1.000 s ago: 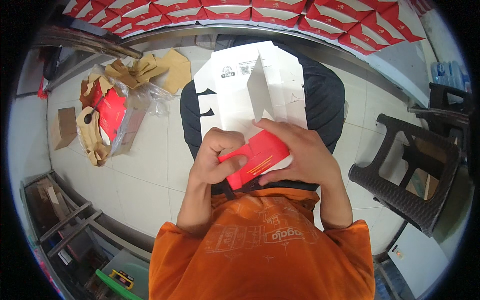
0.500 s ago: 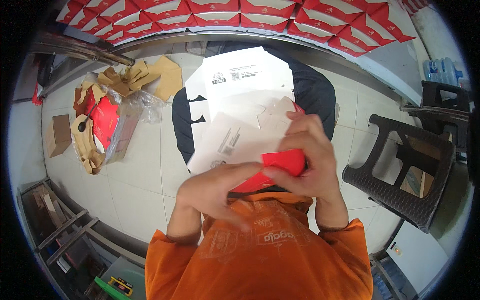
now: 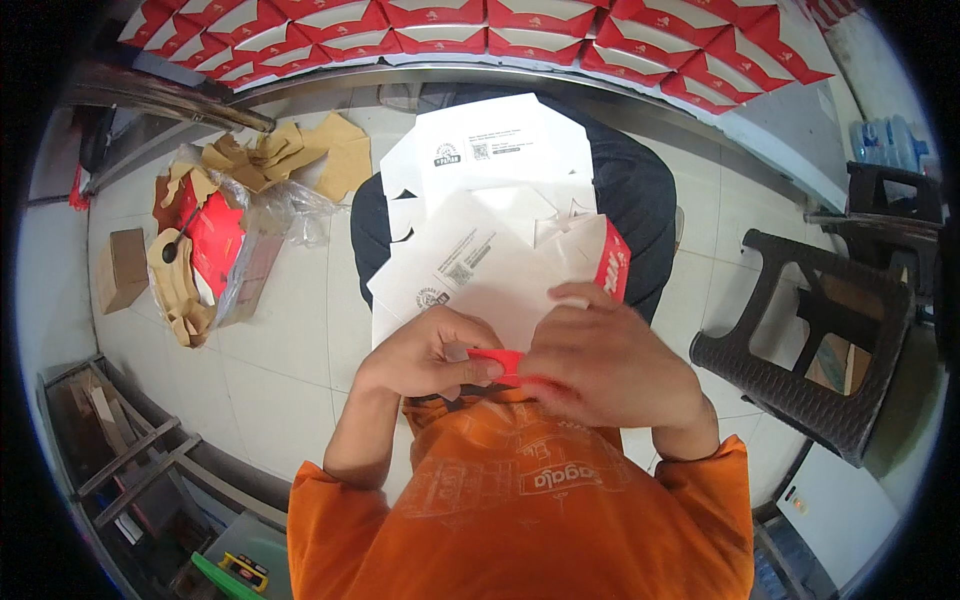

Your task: The person sits on the floor and assembles small red and white cardboard boxes. They fold the flat pieces into shape and place the completed boxes onto a nearby metal shelf.

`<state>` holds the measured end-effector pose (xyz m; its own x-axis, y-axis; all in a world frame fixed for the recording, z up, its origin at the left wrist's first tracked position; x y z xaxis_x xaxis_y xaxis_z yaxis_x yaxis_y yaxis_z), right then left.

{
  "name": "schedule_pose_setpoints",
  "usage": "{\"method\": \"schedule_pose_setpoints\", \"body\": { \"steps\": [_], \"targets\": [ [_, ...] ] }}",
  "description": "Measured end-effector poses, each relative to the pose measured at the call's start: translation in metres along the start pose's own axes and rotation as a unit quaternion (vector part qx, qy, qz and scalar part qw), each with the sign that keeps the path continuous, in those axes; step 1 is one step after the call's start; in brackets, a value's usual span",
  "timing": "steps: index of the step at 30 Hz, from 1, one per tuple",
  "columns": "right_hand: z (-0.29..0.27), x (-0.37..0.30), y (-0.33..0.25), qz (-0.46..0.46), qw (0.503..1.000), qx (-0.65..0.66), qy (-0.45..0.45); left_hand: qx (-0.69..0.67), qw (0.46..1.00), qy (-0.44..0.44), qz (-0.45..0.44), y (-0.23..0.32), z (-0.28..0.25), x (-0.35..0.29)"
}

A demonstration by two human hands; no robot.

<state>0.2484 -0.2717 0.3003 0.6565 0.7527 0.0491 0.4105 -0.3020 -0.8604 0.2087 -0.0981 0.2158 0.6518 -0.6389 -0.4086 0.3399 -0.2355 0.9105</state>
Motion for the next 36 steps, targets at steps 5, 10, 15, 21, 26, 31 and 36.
{"method": "schedule_pose_setpoints", "body": {
  "steps": [5,10,15,21,26,31,36],
  "targets": [
    [-0.003,0.001,-0.001,-0.013,0.998,0.033,0.049,0.029,0.998,-0.013,0.053,0.004,0.004,0.003],
    [0.015,-0.004,-0.006,0.012,0.995,0.004,-0.099,0.092,0.99,-0.024,0.102,0.006,0.01,0.005],
    [-0.008,0.009,-0.005,0.054,0.998,-0.005,0.04,0.264,0.953,0.007,0.146,0.06,0.007,-0.004],
    [-0.012,-0.013,-0.004,-0.204,0.955,-0.082,0.2,-0.111,0.922,0.344,0.14,0.056,-0.014,-0.004],
    [-0.001,-0.009,0.014,-0.125,0.944,-0.172,0.253,-0.336,0.851,0.358,0.188,0.065,-0.006,0.006],
    [-0.014,0.002,0.002,-0.11,0.959,-0.225,0.135,-0.179,0.893,0.391,0.133,0.055,0.002,0.011],
    [-0.008,0.007,0.023,-0.018,0.987,-0.1,0.123,-0.213,0.92,0.317,0.089,0.021,0.011,0.03]
  ]
}}
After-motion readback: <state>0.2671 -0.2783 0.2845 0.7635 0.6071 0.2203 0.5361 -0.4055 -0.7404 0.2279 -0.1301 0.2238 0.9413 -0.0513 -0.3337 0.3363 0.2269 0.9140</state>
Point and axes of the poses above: each hand's wrist, its own x-axis towards the middle knuckle, its own z-axis out of the palm, y = z × x, the point moved 5 cm from there along x, towards the middle knuckle, and after that the axes turned 14 degrees about x, right-handed, at the moved point
